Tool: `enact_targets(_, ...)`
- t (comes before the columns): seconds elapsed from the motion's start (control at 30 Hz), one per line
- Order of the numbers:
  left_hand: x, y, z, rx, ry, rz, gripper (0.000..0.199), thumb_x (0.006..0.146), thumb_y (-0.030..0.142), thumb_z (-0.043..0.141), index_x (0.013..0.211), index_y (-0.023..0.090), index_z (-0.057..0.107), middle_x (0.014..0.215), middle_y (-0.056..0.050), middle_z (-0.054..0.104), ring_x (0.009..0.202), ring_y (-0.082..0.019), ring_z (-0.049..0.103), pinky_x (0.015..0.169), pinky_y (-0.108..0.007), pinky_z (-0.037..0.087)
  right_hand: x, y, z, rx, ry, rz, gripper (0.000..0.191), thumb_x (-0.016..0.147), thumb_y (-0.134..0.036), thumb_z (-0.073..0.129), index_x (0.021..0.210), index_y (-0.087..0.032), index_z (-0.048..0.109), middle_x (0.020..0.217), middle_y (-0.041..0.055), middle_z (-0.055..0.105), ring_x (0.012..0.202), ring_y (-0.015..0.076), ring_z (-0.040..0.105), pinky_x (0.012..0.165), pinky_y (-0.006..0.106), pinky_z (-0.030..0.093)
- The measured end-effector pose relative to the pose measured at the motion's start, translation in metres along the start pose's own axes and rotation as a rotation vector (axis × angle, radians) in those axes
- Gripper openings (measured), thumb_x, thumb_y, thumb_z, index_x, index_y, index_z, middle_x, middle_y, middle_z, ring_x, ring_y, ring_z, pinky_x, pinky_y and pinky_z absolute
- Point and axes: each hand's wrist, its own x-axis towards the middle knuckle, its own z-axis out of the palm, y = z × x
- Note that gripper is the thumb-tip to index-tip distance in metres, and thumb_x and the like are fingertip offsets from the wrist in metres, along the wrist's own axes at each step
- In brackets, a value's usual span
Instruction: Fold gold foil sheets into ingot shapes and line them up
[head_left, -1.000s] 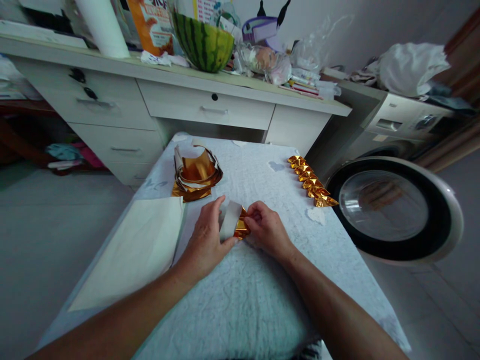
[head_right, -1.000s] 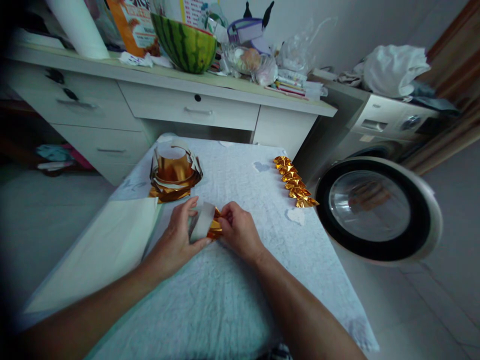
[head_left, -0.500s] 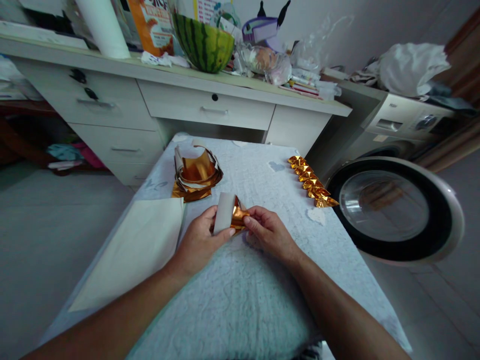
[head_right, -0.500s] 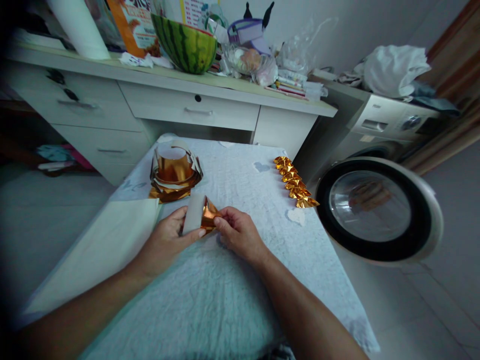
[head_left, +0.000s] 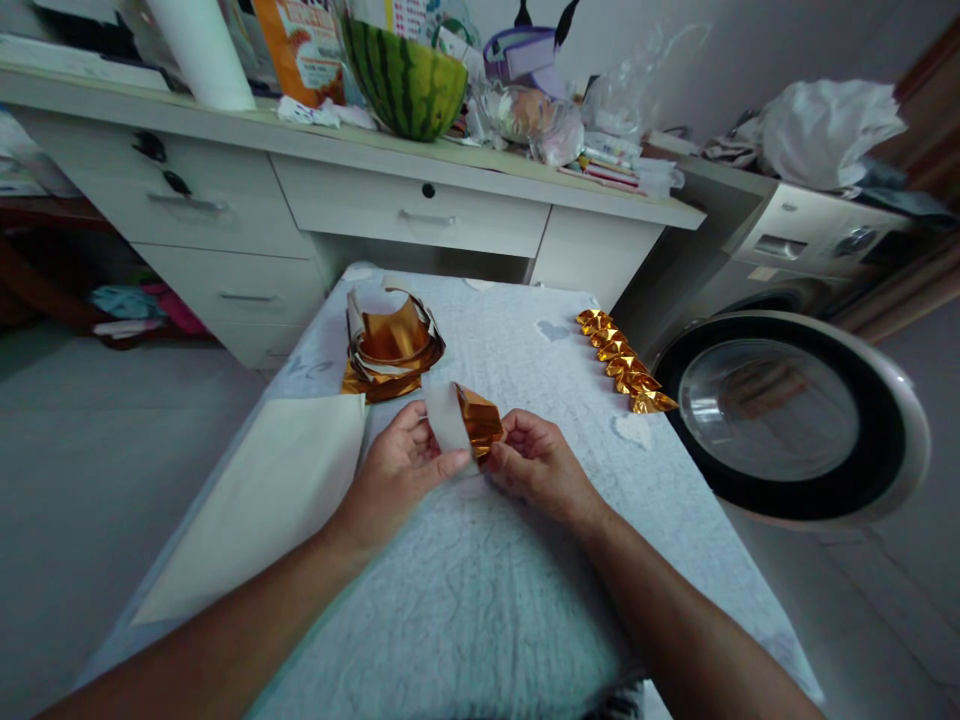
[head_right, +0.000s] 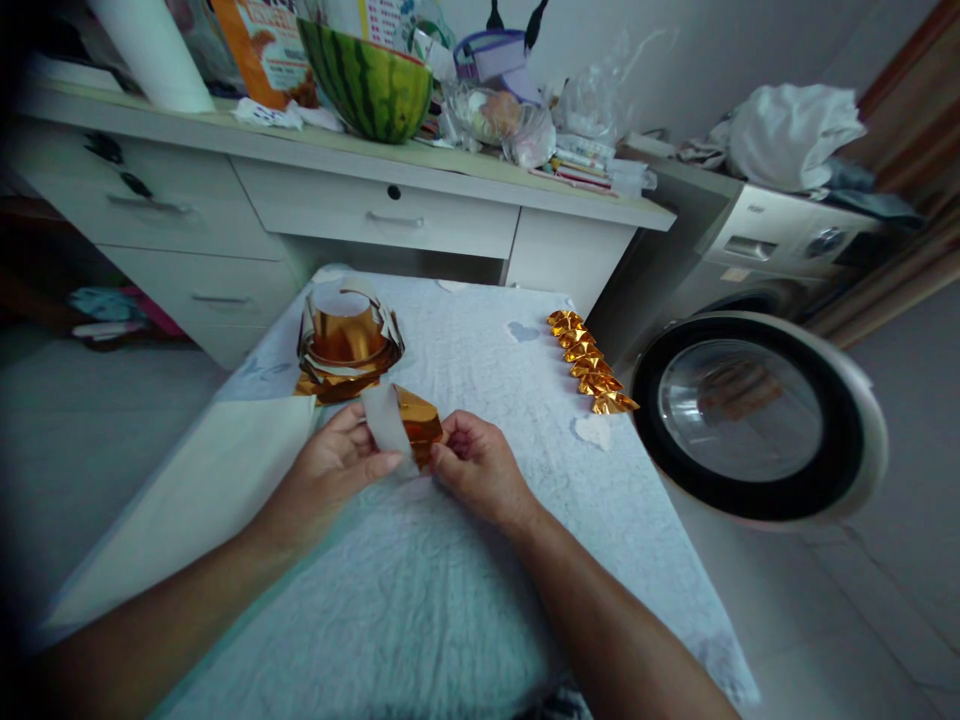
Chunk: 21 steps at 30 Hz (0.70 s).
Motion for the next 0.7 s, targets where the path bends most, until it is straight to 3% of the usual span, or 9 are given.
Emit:
enact_targets(0.13, -0.001, 0.006, -0.008, 0.032, 0.143, 0.001, 0.037, 0.084, 0.039, 0.067, 0.116, 0.023, 0.058, 0.088, 0.000, 0.069, 0.079, -0.014, 0.064, 0.073, -0.025, 0.049, 0.000, -0.002, -0.001, -0.068, 0.053, 0.038, 0.015, 0.075, -0.026, 0.063, 0.075, -0.020, 0.050, 0.061, -0.0061, 0.049, 0.049, 0.0070, 0.041, 0.046, 0.019, 0.031)
enact_targets(0.23, 0.000, 0.009, -0.013, 0.163, 0.230, -0.033, 0.030, 0.086, 0.043, 0.063, 0.105, 0.020, 0.066, 0.086, -0.001, 0.069, 0.075, -0.013, 0.061, 0.067, -0.023, 0.046, 0.000, -0.003, -0.004, -0.144, 0.053, 0.058, 0.009, 0.075, -0.021, 0.059, 0.074, -0.020, 0.050, 0.060, -0.0066, 0.047, 0.049, 0.0066, 0.039, 0.045, 0.018, 0.028)
enact_targets(0.37, 0.002, 0.009, -0.014, 0.317, 0.136, -0.106, 0.023, 0.081, 0.037, 0.069, 0.095, 0.018, 0.069, 0.086, -0.002, 0.071, 0.078, -0.016, 0.064, 0.071, -0.028, 0.048, -0.001, -0.002, -0.007, -0.241, 0.054, 0.055, 0.007, 0.076, -0.022, 0.059, 0.076, -0.020, 0.052, 0.061, -0.0064, 0.047, 0.051, 0.0071, 0.039, 0.046, 0.018, 0.028)
enact_targets(0.5, 0.002, 0.007, -0.013, 0.425, 0.065, -0.090, 0.020, 0.080, 0.032, 0.067, 0.094, 0.019, 0.067, 0.082, 0.000, 0.068, 0.073, -0.015, 0.062, 0.067, -0.026, 0.047, 0.002, -0.001, -0.012, -0.288, 0.091, 0.022, 0.010, 0.079, -0.027, 0.061, 0.084, -0.020, 0.056, 0.066, -0.0051, 0.050, 0.055, 0.0084, 0.044, 0.049, 0.020, 0.033)
enact_targets(0.7, 0.000, 0.008, -0.013, 0.477, 0.078, -0.044, 0.024, 0.082, 0.028, 0.063, 0.104, 0.021, 0.057, 0.068, 0.006, 0.059, 0.058, -0.010, 0.053, 0.055, -0.022, 0.039, 0.005, -0.002, -0.017, -0.258, 0.093, 0.015, 0.018, 0.078, -0.033, 0.065, 0.087, -0.019, 0.058, 0.073, -0.0026, 0.056, 0.064, 0.0105, 0.052, 0.058, 0.023, 0.039)
